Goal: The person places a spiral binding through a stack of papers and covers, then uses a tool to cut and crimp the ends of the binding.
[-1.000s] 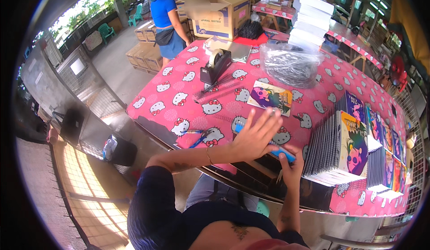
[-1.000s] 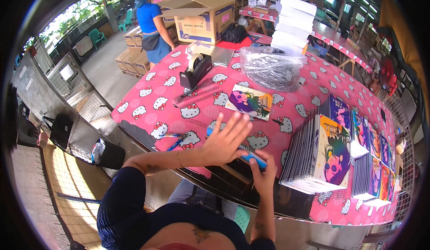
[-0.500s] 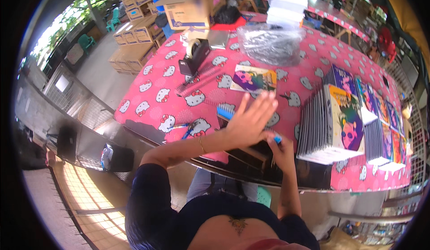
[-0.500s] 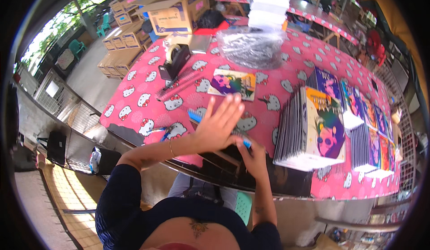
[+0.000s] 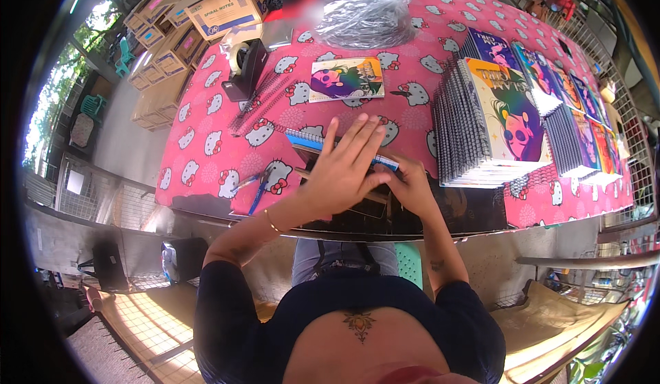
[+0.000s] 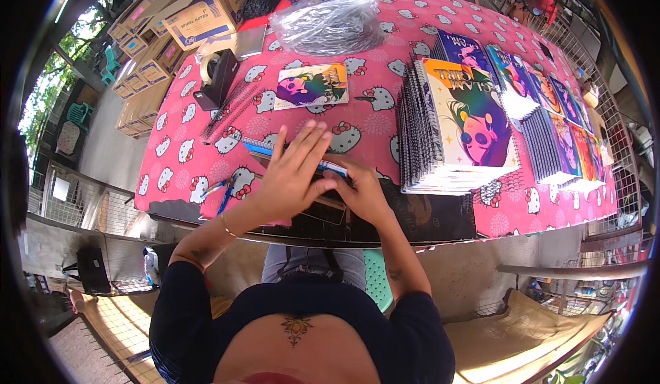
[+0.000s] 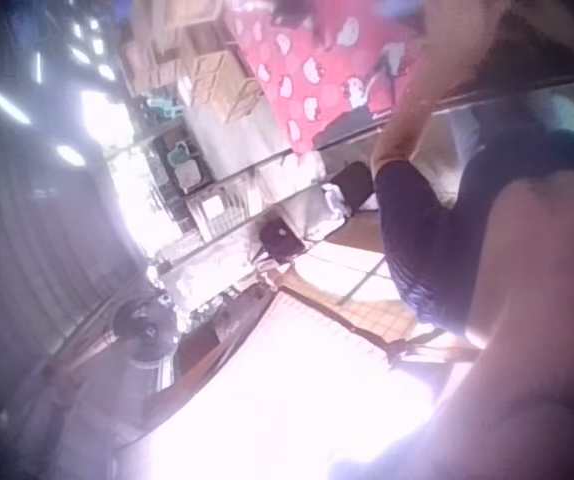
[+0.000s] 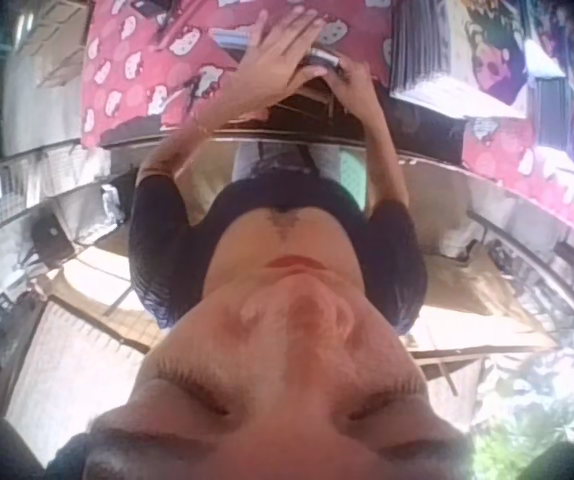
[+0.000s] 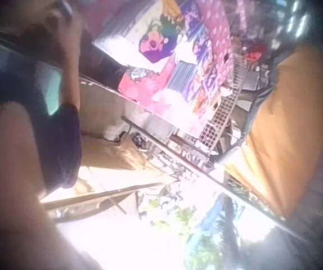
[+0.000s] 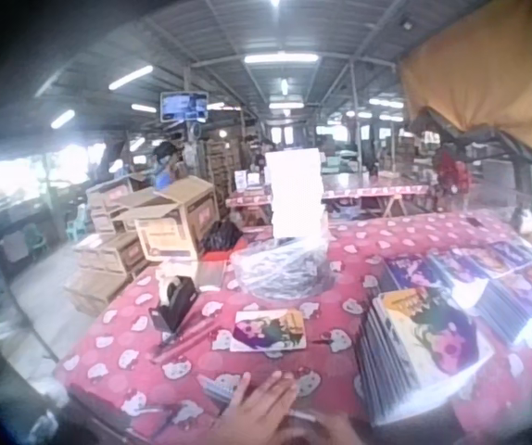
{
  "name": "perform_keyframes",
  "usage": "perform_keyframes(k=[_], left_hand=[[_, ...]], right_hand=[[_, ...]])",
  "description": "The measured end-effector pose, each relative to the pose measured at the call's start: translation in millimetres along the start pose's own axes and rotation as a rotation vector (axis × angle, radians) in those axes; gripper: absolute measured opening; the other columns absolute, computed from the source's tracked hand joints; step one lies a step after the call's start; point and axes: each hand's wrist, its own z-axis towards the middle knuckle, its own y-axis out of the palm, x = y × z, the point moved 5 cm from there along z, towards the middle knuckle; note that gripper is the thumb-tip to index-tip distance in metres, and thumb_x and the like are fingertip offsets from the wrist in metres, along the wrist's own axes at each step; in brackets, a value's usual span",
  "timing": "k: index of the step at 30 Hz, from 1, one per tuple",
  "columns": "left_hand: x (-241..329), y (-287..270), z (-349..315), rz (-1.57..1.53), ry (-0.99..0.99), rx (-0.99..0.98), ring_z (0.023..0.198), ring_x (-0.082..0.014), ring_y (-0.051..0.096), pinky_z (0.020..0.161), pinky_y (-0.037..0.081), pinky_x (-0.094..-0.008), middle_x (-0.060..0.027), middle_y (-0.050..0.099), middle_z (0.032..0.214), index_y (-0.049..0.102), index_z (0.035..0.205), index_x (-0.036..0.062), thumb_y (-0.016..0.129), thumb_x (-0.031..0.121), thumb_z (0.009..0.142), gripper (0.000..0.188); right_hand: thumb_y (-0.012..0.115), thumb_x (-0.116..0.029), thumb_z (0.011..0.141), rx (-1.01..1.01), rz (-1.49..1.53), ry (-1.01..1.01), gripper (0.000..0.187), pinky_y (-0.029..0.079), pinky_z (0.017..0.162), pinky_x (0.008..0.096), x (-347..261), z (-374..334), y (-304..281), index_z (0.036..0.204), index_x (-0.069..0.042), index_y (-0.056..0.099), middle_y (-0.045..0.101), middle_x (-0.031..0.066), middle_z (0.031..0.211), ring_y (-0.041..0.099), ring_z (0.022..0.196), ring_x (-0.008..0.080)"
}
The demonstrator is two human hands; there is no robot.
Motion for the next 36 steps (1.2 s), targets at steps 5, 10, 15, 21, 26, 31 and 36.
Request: perform_keyframes(k=[5, 10, 15, 21, 26, 31, 36], left_hand=[[-7.3, -15.3, 10.2, -0.193, 0.054, -0.133, 0.098, -0.0364, 0.069, 0.093, 0.050, -0.0496, -0.0199, 0.070, 0.106, 0.063, 0.118, 0.0025, 0.077, 0.040, 0.082, 0.053], [-29.3, -3.1, 29.8, -0.356, -0.060, -0.486, 0.086, -0.0393, 0.069, 0.073, 0.052, -0.0488, -0.0170, 0.071, 0.093, 0.063, 0.117, 0.0045, 0.077, 0.033, 0.084, 0.046], [-34.1, -9.9, 20.3, -0.548, 0.090, -0.164, 0.082, -0.0330, 0.069, 0.072, 0.052, -0.0425, -0.0125, 0.071, 0.094, 0.067, 0.110, 0.0054, 0.072, 0.020, 0.089, 0.026], [-23.6, -12.0, 20.6, -0.377, 0.141, -0.008, 0.088, -0.0286, 0.067, 0.080, 0.051, -0.0416, -0.0078, 0.070, 0.097, 0.070, 0.099, 0.0081, 0.076, 0.020, 0.084, 0.020], [-24.3, -9.6, 17.9, -0.291, 0.147, 0.040, 0.102, -0.0284, 0.065, 0.099, 0.044, -0.0470, -0.0045, 0.068, 0.102, 0.070, 0.103, 0.0110, 0.076, 0.024, 0.082, 0.026], [1.2, 11.7, -1.7, 0.153, 0.048, 0.081, 0.135, -0.0385, 0.048, 0.114, 0.023, -0.0618, -0.0171, 0.054, 0.141, 0.055, 0.135, 0.0026, 0.064, 0.045, 0.091, 0.062], [7.5, 43.6, -27.0, 0.105, 0.093, 0.088, 0.145, -0.0407, 0.033, 0.115, 0.017, -0.0659, -0.0255, 0.039, 0.153, 0.040, 0.146, -0.0051, 0.054, 0.059, 0.093, 0.084]], right_hand=[[0.067, -0.005, 0.091, 0.033, 0.007, 0.037, 0.029, 0.054, 0.084, 0.0332, 2.6, -2.6, 0.3, 0.119, 0.001, 0.066, 0.072, 0.0158, 0.110, 0.071, 0.099, 0.0242], [0.068, -0.003, 0.090, 0.108, 0.054, 0.019, 0.027, 0.054, 0.084, 0.0315, 3.5, -6.5, -3.9, 0.117, 0.000, 0.068, 0.073, 0.0139, 0.106, 0.070, 0.096, 0.0215], [0.070, -0.002, 0.090, 0.232, 0.164, -0.003, 0.022, 0.053, 0.083, 0.0293, 14.1, -21.8, -5.6, 0.112, -0.001, 0.070, 0.074, 0.0118, 0.103, 0.070, 0.092, 0.0178], [0.070, -0.003, 0.091, 0.250, 0.152, 0.063, 0.020, 0.053, 0.082, 0.0274, 12.6, -22.5, -6.8, 0.111, -0.001, 0.072, 0.075, 0.0106, 0.100, 0.070, 0.090, 0.0147], [0.070, -0.002, 0.091, 0.265, 0.195, 0.077, 0.022, 0.054, 0.080, 0.0268, 18.2, -23.3, -6.2, 0.113, -0.001, 0.072, 0.075, 0.0101, 0.099, 0.070, 0.089, 0.0130], [0.072, -0.004, 0.089, 0.313, 0.217, 0.108, 0.025, 0.054, 0.080, 0.0266, 26.0, -24.8, -4.3, 0.115, -0.001, 0.072, 0.075, 0.0092, 0.097, 0.069, 0.089, 0.0114], [0.075, -0.004, 0.087, 0.372, 0.170, 0.137, 0.032, 0.054, 0.079, 0.0266, 27.0, -25.9, -5.2, 0.119, -0.004, 0.070, 0.074, 0.0091, 0.094, 0.068, 0.088, 0.0101]])
